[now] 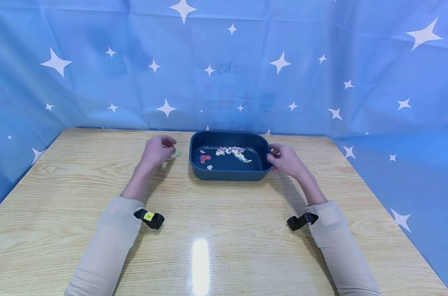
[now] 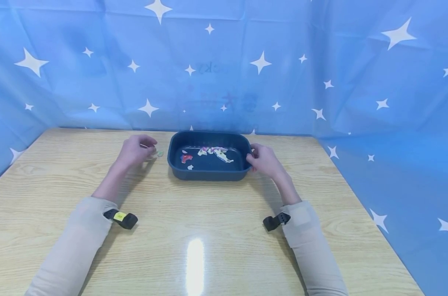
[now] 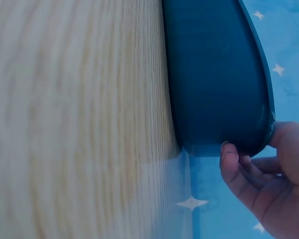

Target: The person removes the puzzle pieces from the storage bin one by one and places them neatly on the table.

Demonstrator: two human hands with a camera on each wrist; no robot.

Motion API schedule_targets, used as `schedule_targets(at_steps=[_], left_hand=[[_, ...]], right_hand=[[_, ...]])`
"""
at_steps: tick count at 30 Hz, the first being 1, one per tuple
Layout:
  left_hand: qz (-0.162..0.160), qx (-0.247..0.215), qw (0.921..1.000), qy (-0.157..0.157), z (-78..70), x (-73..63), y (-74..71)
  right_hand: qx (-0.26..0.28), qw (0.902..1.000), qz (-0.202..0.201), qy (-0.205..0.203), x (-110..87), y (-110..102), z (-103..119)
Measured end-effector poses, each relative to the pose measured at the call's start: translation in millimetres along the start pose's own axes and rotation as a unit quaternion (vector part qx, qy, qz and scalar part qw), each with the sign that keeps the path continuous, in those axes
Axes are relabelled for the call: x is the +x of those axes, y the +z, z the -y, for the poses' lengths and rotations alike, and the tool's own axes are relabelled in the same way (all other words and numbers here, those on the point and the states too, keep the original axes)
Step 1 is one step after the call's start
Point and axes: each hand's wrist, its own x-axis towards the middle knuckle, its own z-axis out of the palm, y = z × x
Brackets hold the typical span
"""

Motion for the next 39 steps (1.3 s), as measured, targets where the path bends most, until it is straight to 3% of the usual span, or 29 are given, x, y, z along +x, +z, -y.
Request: schedule_targets(at_steps=[6,16,25,30,39], left_hand=[[-0.005,-0.013,0.9996,0.026,-14.1,-0.4,-1.8],[0.009,-0.03,0.9969,0.072,-41.3,-4.1,7.7],[0.016,-0.012,0.9939,0.109,-58.2,-10.4,19.6],[0.053,-0.002,0.989,0.138,-65.5,-12.9,31.2],[0.134,0.045,0.9804,0.137,-73.6,-8.5,51.3]], right_hand=[[-0.002,1.0,0.002,-0.004,-0.1,-0.5,-1.2],[-0.003,1.0,-0.006,0.003,-2.5,-1.6,0.4],[-0.007,0.9997,-0.024,0.002,-3.8,-0.9,2.0],[-0.002,0.9998,-0.02,0.006,-2.5,0.1,0.7],[0.0,0.9999,-0.014,0.005,0.1,1.8,1.3]])
